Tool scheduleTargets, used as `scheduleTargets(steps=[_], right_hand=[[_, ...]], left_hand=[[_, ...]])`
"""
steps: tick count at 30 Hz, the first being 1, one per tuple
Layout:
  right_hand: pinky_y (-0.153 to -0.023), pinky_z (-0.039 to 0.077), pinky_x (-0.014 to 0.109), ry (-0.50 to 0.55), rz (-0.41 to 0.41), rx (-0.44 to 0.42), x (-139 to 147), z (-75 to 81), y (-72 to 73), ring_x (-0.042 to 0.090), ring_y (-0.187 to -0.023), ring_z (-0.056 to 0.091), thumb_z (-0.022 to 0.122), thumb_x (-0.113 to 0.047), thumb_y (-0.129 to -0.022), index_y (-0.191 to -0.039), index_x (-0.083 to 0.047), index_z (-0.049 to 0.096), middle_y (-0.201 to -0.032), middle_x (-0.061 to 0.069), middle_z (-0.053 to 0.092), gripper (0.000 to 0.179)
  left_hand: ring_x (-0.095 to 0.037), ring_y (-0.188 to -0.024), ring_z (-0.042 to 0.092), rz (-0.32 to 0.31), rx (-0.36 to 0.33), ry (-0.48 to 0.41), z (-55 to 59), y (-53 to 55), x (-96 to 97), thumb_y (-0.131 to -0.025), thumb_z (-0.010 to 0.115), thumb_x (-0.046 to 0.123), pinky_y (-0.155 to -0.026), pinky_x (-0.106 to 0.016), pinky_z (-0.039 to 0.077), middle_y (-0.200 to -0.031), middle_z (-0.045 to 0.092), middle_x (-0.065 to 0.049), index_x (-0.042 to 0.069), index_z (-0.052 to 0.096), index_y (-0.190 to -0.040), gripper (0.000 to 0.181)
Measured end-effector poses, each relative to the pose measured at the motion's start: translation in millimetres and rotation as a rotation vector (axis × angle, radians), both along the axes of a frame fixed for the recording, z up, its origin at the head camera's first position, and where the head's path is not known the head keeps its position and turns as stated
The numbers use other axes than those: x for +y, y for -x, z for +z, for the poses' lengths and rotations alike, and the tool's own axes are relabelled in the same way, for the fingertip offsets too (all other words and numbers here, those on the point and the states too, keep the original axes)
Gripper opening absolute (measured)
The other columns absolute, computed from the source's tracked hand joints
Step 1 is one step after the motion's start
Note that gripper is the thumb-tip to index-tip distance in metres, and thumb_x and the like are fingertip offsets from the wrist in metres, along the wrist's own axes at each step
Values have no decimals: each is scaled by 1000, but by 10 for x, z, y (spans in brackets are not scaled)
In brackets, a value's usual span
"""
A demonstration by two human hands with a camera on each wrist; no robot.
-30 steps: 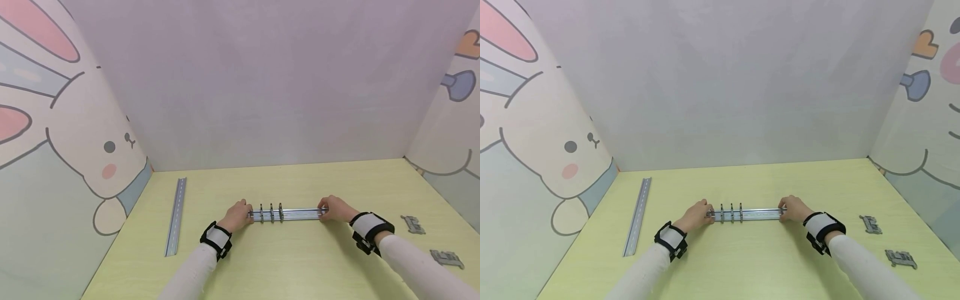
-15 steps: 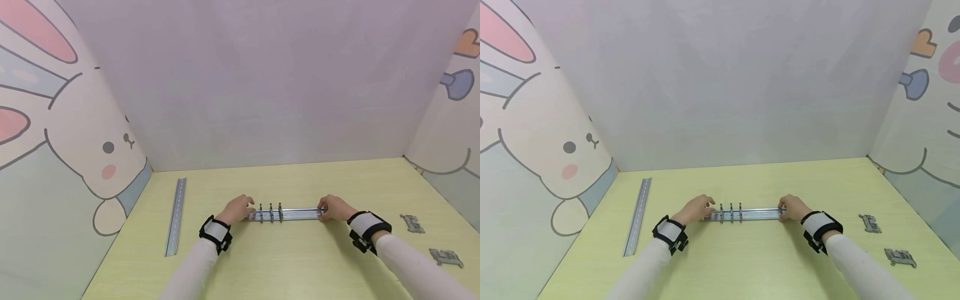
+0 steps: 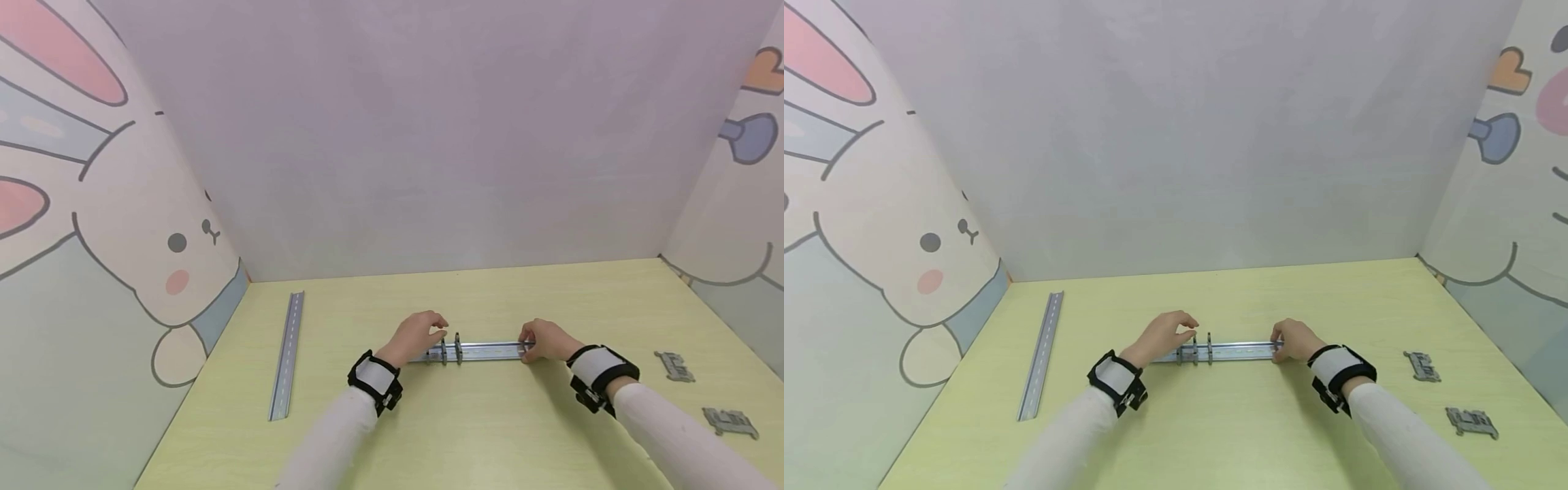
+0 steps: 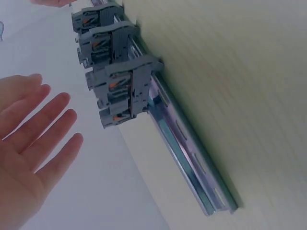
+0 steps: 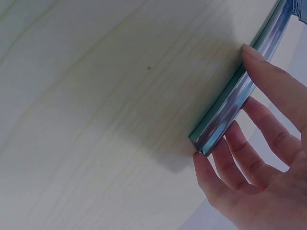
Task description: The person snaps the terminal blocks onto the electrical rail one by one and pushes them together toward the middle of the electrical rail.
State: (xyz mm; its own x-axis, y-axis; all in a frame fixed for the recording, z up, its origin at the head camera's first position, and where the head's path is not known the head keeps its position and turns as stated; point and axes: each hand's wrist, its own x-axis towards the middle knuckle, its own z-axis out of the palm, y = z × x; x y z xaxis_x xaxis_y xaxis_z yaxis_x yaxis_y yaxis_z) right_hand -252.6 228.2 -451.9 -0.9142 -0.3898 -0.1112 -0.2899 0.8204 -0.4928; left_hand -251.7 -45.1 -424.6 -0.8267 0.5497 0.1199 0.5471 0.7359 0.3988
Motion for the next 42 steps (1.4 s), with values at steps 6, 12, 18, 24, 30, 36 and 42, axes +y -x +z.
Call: scheduleTargets(steps=[6,12,18,24,30,36,42], right_hand=[[-63,39,34,-8,-3,2,2,1,1,20,-69,46,77,-7,-62,-81,1,59,-77,10,54,27],[-63,39,34,-14,-1,-3,5,0,6,21,-69,46,77,-7,-63,-81,1,59,-78,10,54,27],[-65,40,34,-20,1,-7,-5,-1,19,20,-70,47,77,-8,-63,-81,1,59,-78,9,55,26],[-64,40,34,-16,6,6,-1,1,13,20,-69,47,77,-7,-62,-80,1,60,-77,10,55,27],[-64,40,34,-22,-7,-4,-7,10,5,20,-70,47,77,-7,-62,-81,0,60,-78,10,55,26],[-64,39,33,-19,-14,-14,-23,22,-4,20,-70,46,76,-6,-63,-81,1,59,-78,10,55,26],[-63,39,33,-18,-10,-8,-11,28,-13,20,-69,46,76,-7,-63,-81,1,59,-77,9,54,26]], left_hand=[[-16,-99,56,-32,-34,-4,-34,-19,110,-90,52,18,-79,-22,44,-109,59,-4,7,60,-110,25],[-16,-90,57,-56,-59,2,-68,-10,180,-90,52,20,-73,-20,44,-111,57,-6,5,57,-115,30],[-20,-104,52,-55,-90,20,-112,6,212,-90,52,23,-83,-23,42,-112,56,-6,5,55,-117,33],[-18,-107,50,-42,-95,101,-168,14,254,-86,56,33,-86,-24,41,-116,54,-6,6,52,-121,45],[-18,-109,49,-25,-88,160,-192,5,273,-81,63,34,-89,-25,39,-119,54,-6,6,51,-122,52],[-17,-105,51,-12,-99,159,-203,-8,267,-78,67,30,-87,-24,41,-116,55,-5,5,52,-121,52],[-16,-102,53,-8,-105,127,-201,-11,263,-77,69,27,-84,-23,42,-113,57,-5,5,53,-118,49]])
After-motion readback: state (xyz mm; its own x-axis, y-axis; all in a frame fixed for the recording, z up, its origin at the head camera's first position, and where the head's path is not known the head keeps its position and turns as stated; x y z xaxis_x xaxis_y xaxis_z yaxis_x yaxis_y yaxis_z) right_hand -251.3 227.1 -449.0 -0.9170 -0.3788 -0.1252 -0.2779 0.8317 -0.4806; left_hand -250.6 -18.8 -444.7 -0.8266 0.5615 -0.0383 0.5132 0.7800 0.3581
